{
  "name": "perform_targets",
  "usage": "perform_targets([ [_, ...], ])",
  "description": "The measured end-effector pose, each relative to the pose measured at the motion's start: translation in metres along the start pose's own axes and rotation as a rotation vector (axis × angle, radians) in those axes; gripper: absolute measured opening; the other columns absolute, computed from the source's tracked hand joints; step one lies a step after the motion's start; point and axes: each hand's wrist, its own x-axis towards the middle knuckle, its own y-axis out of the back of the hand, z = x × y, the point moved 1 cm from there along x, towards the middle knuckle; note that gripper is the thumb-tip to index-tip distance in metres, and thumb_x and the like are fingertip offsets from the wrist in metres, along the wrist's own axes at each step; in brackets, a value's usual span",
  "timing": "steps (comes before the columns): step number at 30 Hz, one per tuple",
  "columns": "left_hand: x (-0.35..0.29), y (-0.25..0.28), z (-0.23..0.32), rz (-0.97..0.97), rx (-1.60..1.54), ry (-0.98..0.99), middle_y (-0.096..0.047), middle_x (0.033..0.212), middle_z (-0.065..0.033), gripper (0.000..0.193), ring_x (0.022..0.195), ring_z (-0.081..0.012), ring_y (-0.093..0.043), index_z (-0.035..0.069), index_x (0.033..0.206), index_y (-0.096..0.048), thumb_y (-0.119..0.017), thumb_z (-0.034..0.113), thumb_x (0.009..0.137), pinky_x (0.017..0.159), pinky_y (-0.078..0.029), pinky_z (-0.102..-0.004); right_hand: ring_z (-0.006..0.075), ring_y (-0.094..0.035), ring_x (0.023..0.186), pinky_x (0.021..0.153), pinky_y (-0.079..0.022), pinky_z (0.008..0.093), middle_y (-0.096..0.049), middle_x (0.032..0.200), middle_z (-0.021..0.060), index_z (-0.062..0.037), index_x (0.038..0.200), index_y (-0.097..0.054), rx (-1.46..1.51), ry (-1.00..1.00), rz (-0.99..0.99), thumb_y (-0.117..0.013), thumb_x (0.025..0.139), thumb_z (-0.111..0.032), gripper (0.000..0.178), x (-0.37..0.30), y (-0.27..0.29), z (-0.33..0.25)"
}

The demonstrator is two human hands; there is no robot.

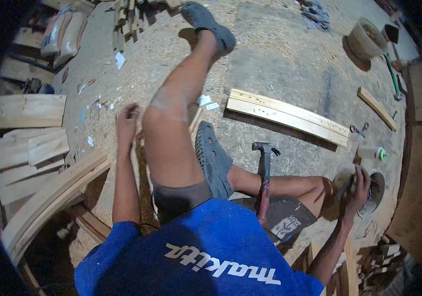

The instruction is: Hammering nails into wood pieces to assemble a frame.

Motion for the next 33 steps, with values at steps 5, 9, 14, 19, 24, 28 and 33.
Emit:
perform_targets([
  [5, -0.042, -0.115, -0.074, -0.208, 0.315, -0.29, -0.056, 0.15, -0.0237, 0.062, 0.137, -0.0399, -0.055, 0.003, 0.161, -0.043, -0.061, 0.01, 0.102, 0.112, -0.048, -0.0494, 0.0321, -0.065, 0.124, 0.099, -0.055, 0.0392, -0.065, 0.133, 0.0165, -0.0029, 0.136, -0.07, -0.079, -0.037, 0.207, -0.062, 0.09, 0.016, 0.05, -0.101, 0.025, 0.011],
  [9, -0.03, -0.167, -0.084, -0.184, 0.834, -0.232, -0.057, 0.144, -0.0204, 0.062, 0.126, -0.0403, -0.061, 0.01, 0.167, -0.033, -0.051, 0.022, 0.109, 0.102, -0.053, -0.0564, 0.0286, -0.065, 0.118, 0.096, -0.053, 0.0372, -0.065, 0.128, 0.0142, -0.0037, 0.134, -0.07, 0.049, -0.306, 0.153, -0.06, 0.092, 0.012, 0.046, -0.199, 0.0, 0.042],
  [14, 0.008, -0.128, -0.085, -0.287, 0.024, 0.066, -0.063, 0.143, -0.028, 0.064, 0.134, -0.0394, -0.06, -0.001, 0.15, -0.054, -0.069, 0.04, 0.102, 0.106, -0.051, -0.0481, 0.0333, -0.065, 0.123, 0.105, -0.054, 0.0411, -0.065, 0.129, 0.0169, -0.0089, 0.136, -0.07, -0.116, -0.529, -0.067, -0.062, 0.097, 0.0, 0.04, -0.262, -0.047, 0.059],
  [19, 0.036, 0.01, -0.026, -0.271, -1.412, 0.281, -0.056, 0.157, -0.0196, 0.064, 0.144, -0.0362, -0.054, 0.004, 0.16, -0.047, -0.053, 0.041, 0.108, 0.125, -0.039, -0.0543, 0.0371, -0.061, 0.129, 0.104, -0.054, 0.0455, -0.06, 0.144, 0.0174, -0.0114, 0.142, -0.066, -0.195, -0.493, -0.179, -0.065, 0.098, -0.004, 0.045, -0.271, -0.06, 0.065],
  [24, 0.01, 0.06, 0.064, -1.052, -1.613, -0.302, -0.048, 0.167, -0.0166, 0.071, 0.151, -0.038, -0.047, 0.005, 0.163, -0.046, -0.047, 0.051, 0.109, 0.132, -0.028, -0.0547, 0.0364, -0.067, 0.125, 0.103, -0.055, 0.0466, -0.064, 0.142, 0.0157, -0.0106, 0.136, -0.071, -0.082, -0.755, -0.067, -0.071, 0.087, -0.005, 0.049, -0.225, -0.036, 0.052],
  [28, -0.031, -0.008, 0.115, -0.354, -1.294, 0.182, -0.065, 0.142, -0.0163, 0.064, 0.123, -0.0294, -0.07, 0.0, 0.152, -0.051, -0.076, 0.025, 0.099, 0.107, -0.059, -0.044, 0.0415, -0.068, 0.118, 0.096, -0.057, 0.0439, -0.068, 0.132, 0.0191, -0.0052, 0.133, -0.071, 0.082, -0.334, 0.101, -0.07, 0.089, -0.005, 0.044, -0.151, -0.016, 0.012],
  [33, -0.089, -0.07, 0.182, -0.496, -1.133, 0.002, -0.067, 0.138, -0.0207, 0.066, 0.125, -0.0317, -0.07, -0.004, 0.154, -0.046, -0.076, 0.022, 0.1, 0.108, -0.058, -0.0425, 0.0424, -0.062, 0.126, 0.105, -0.051, 0.0477, -0.065, 0.134, 0.0213, -0.0054, 0.135, -0.069, -0.111, 0.014, 0.041, -0.071, 0.093, -0.011, 0.042, -0.03, -0.003, 0.002],
])
